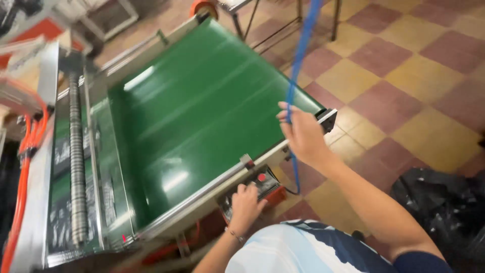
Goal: Folding black plastic bags and inserting them into clear plastic sleeves before placing them in a crate.
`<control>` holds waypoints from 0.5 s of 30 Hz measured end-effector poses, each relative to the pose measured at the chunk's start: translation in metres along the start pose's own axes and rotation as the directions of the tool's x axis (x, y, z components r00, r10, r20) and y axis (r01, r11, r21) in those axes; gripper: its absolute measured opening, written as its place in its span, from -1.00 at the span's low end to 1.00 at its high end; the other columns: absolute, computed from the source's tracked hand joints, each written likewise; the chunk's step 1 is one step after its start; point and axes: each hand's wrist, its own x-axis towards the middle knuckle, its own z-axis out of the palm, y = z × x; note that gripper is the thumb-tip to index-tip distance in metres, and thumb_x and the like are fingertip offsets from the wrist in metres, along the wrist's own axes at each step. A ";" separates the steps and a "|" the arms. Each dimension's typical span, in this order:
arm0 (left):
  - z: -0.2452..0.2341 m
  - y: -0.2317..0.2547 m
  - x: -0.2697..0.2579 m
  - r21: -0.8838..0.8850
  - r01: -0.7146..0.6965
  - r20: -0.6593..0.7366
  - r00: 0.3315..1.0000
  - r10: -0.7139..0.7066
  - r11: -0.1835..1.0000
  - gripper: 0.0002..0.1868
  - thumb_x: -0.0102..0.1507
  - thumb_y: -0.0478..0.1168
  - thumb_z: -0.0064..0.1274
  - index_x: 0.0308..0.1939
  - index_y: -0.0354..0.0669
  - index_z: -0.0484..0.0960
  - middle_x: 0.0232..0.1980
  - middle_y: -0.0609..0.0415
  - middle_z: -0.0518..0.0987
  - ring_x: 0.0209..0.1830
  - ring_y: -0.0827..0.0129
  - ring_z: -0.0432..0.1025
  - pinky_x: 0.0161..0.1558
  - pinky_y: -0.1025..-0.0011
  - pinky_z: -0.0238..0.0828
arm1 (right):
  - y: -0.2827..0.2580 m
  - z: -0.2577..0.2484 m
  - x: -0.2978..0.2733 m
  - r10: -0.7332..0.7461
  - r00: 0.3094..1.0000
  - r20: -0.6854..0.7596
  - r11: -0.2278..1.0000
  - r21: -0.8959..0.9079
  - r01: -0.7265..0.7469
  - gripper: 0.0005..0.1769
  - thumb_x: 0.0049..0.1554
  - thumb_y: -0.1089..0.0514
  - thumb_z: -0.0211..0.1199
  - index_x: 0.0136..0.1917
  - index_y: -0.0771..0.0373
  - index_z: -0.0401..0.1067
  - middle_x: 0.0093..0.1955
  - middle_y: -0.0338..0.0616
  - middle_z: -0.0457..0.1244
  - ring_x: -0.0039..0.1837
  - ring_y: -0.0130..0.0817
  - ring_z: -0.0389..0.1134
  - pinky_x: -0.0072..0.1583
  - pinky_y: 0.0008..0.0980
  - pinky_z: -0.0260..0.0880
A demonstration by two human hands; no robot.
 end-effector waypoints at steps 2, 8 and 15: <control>0.002 0.020 0.000 0.088 0.111 -0.020 0.994 -0.110 0.990 -0.49 0.14 0.19 0.22 -0.10 -0.12 0.54 0.22 0.07 0.51 0.05 0.05 0.31 -0.36 0.00 0.45 | 0.010 0.007 0.015 -0.186 0.974 0.126 0.982 0.035 0.183 -0.72 0.32 0.18 0.04 0.25 0.28 0.37 0.11 -0.18 0.39 0.15 -0.12 0.42 0.17 -0.11 0.28; 0.015 0.075 0.014 0.247 0.388 -0.127 0.921 -0.368 0.888 -0.41 0.05 0.18 0.28 0.01 -0.05 0.57 0.06 0.11 0.60 0.03 0.17 0.42 -0.22 0.23 0.54 | 0.041 0.029 0.044 -0.397 0.917 0.026 0.918 0.010 0.397 -0.70 0.26 -0.03 0.13 0.19 0.12 0.34 -0.33 -0.24 0.23 -0.28 -0.21 0.37 -0.09 -0.21 0.33; 0.028 0.079 0.034 0.031 0.603 0.085 0.793 -0.603 0.797 -0.59 0.22 0.12 0.13 -0.15 -0.15 0.57 -0.16 -0.09 0.62 -0.19 -0.10 0.60 -0.19 0.04 0.62 | -0.016 0.030 -0.003 -0.569 0.823 0.003 0.794 0.263 0.548 -0.72 0.13 -0.11 0.19 -0.01 0.08 0.42 -0.39 -0.29 0.19 -0.32 -0.24 0.30 -0.13 -0.18 0.27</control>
